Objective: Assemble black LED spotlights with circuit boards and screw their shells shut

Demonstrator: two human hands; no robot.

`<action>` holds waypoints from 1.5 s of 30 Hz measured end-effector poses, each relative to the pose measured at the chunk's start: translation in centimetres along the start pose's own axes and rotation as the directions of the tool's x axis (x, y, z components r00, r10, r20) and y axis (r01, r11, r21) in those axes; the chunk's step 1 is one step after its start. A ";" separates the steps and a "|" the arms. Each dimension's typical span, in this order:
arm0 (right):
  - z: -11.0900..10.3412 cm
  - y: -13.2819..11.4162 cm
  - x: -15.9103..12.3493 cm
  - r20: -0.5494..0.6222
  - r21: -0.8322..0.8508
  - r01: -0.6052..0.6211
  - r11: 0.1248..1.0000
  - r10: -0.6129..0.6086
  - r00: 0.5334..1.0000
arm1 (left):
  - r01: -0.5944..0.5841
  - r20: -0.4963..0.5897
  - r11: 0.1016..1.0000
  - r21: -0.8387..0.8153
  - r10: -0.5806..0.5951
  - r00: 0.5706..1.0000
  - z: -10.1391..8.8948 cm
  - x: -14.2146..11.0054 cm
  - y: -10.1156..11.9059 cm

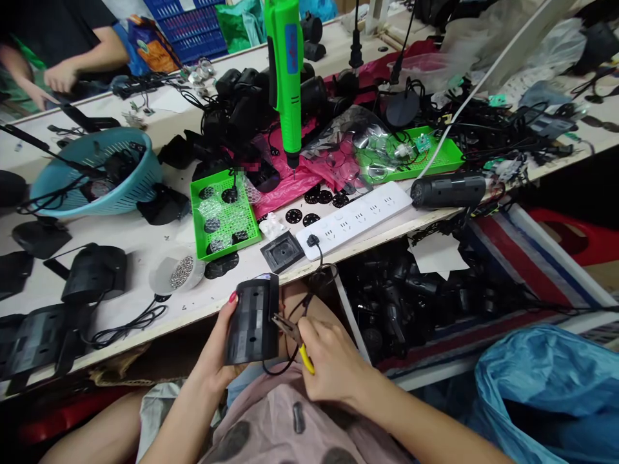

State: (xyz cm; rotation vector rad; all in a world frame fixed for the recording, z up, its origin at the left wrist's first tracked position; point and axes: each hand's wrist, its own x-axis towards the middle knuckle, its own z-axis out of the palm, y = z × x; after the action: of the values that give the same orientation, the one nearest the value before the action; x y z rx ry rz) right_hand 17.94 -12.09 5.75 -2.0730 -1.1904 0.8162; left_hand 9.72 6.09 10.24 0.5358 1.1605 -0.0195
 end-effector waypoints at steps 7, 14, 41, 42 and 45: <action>-1.1 0.1 -0.2 0.039 0.320 -0.053 0.946 0.042 0.998 | -0.441 -0.096 0.897 0.042 0.443 0.892 -0.5 0.8 -0.8; -0.7 -3.5 -0.7 0.140 0.666 -0.200 0.718 0.143 0.980 | -0.799 0.130 0.493 0.345 0.818 0.560 -2.0 1.8 -1.8; -0.4 -0.2 -0.6 0.073 0.446 -0.091 0.890 0.065 0.995 | -0.408 -0.113 0.912 0.037 0.410 0.905 -0.2 0.4 -1.4; -0.5 -0.8 -0.9 0.102 0.557 -0.126 0.821 0.083 0.991 | -0.489 -0.122 0.868 0.086 0.496 0.860 -0.5 0.6 -1.6; -0.9 -2.3 -1.3 0.204 0.763 -0.223 0.607 0.101 0.974 | -0.635 -0.055 0.738 0.230 0.661 0.748 -1.2 1.0 -2.0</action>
State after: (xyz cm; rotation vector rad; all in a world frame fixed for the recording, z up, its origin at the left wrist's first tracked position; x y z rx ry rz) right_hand 16.95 -12.45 8.31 -1.3883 -0.5161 1.3068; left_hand 8.54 5.12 8.26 1.1211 1.0493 0.5241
